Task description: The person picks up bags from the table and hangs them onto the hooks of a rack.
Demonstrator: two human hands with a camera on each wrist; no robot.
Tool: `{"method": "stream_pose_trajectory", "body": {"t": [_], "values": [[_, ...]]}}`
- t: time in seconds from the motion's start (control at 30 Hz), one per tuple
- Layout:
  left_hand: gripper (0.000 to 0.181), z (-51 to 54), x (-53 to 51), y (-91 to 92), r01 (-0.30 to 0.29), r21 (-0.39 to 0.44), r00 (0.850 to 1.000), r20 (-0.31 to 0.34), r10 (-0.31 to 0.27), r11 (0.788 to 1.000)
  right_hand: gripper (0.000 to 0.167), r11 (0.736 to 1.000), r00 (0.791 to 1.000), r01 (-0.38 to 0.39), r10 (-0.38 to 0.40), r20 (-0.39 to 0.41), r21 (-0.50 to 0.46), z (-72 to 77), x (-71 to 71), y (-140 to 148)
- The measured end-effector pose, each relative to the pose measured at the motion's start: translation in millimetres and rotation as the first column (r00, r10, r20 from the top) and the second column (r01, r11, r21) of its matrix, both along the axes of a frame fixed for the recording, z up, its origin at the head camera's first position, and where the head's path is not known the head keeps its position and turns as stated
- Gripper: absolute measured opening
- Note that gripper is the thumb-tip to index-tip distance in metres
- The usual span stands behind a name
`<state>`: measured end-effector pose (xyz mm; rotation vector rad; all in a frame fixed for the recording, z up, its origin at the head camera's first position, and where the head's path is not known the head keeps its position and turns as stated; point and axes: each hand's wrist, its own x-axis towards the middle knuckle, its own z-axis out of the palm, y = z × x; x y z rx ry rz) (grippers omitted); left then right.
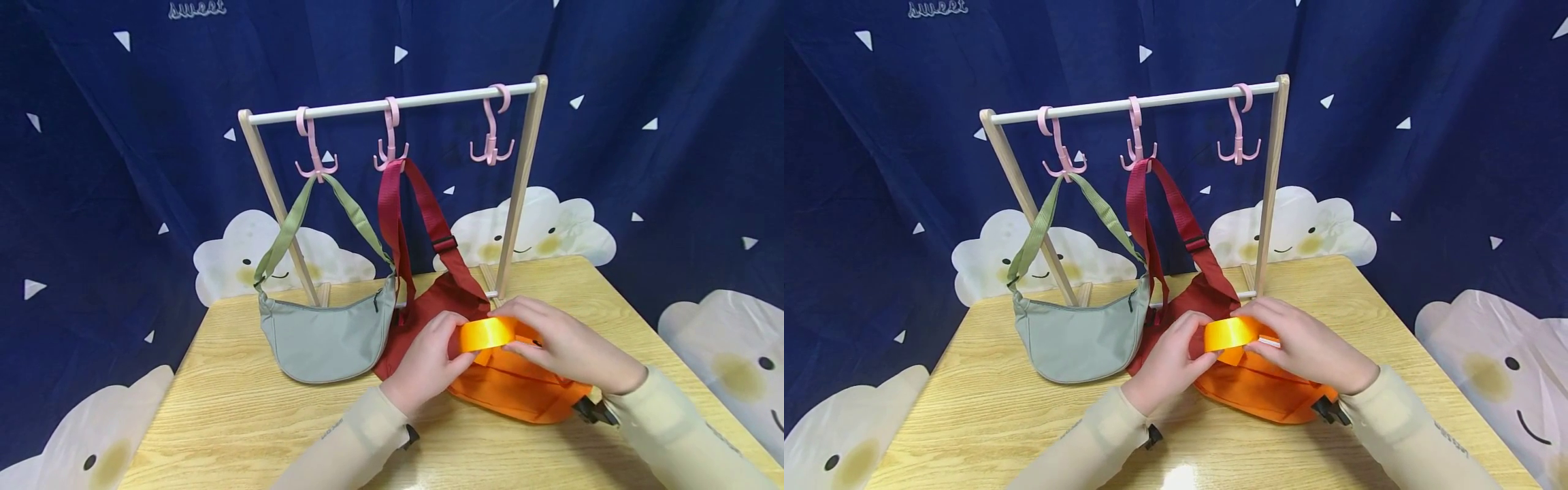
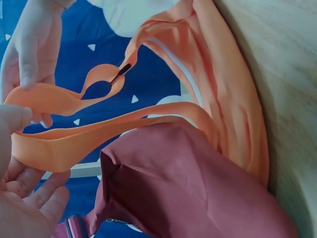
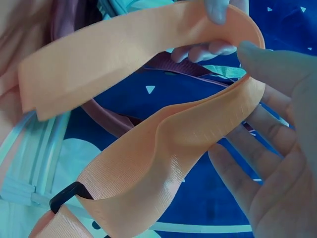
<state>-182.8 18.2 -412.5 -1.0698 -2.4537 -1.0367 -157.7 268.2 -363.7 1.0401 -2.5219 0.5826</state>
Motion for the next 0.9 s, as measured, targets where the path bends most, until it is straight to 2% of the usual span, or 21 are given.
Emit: {"method": "stream_pose_trajectory", "body": {"t": [0.5,0.63,0.9], "values": [[0.044,10.6,-2.8,-11.9,0.021,0.022,0.996,0.08,-0.023,1.0,0.056,0.999,0.998,0.049,-0.049,0.026,-0.017,2.4,-3.2,2.9],[0.044,14.3,-4.3,-14.4,0.035,0.052,0.994,0.106,-0.04,0.998,0.058,0.998,0.998,0.055,-0.054,0.017,-0.028,4.0,-4.1,3.1],[0.044,22.3,-6.4,-17.1,0.045,0.075,0.994,0.092,-0.052,0.996,0.059,0.999,0.998,0.038,-0.04,-0.041,-0.037,8.3,-7.4,4.1]]}}
